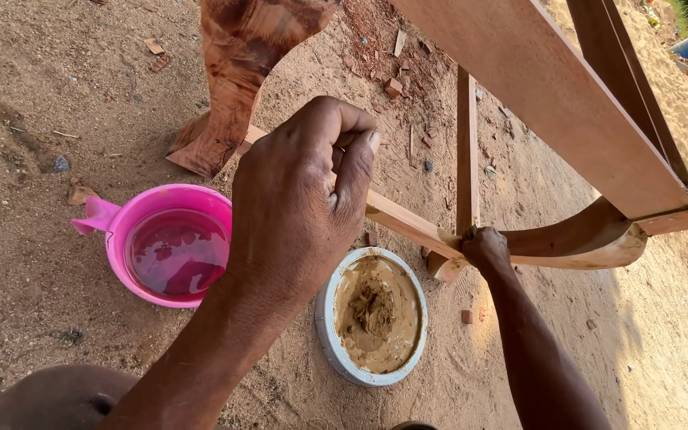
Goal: Applying wood filler to gaps and joints on a wooden table frame using fingers and a small piece of sandpaper.
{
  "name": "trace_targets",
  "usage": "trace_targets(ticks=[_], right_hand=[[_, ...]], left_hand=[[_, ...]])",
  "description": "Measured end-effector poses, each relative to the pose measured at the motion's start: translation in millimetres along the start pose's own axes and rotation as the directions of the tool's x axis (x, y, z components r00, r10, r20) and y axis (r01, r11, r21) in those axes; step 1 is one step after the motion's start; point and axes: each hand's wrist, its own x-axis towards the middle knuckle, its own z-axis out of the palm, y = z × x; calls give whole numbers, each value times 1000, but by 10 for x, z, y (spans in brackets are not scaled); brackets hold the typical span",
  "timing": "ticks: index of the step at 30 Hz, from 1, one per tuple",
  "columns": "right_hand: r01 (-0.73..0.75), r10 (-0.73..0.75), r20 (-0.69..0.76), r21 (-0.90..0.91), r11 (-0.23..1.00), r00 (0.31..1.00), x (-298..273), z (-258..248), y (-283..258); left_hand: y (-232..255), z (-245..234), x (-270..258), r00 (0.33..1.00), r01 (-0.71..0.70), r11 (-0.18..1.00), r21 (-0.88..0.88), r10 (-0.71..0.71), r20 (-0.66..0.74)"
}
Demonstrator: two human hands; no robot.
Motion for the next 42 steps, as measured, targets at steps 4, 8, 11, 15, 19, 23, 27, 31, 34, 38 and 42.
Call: trace_targets(ticks=[4,8,11,15,19,23,27,31,34,38,42], right_hand=[[-29,29,12,-6,1000,1000,5,-1,-135],[-68,66,47,29,997,997,-116,-60,-336],[50,-55,46,104,993,997,349,165,-67],[47,-50,40,83,995,998,233,147,-260],[102,-108,44,125,987,993,-7,-54,-350],[132,-152,92,195,972,984,176,-375,-299],[161,-174,218,78,984,960,632,-585,-374],[273,-196,265,-294,916,944,1248,-449,-461],[309,-174,416,-282,908,893,1244,-466,-738],[442,-180,579,-350,826,795,1043,-576,-1105],[422,-248,573,-191,886,781,918,-708,-1273]], left_hand=[[42,30,-6,1000,-6,1000,18,7,-30],[50,62,-12,999,-24,1000,6,25,-34],[75,30,3,1000,-8,1000,5,8,-22],[95,-2,6,999,-33,999,30,34,-26],[58,-28,12,999,-32,999,6,32,-15],[74,-66,24,999,-28,1000,-5,28,-16],[46,-46,42,1000,-17,1000,27,17,-11],[-26,-78,92,1000,-8,1000,19,8,-15],[-9,-185,168,999,19,1000,19,-19,-34],[-70,-270,248,996,15,999,52,-11,-92],[-54,-402,319,982,102,994,32,-95,-165]])
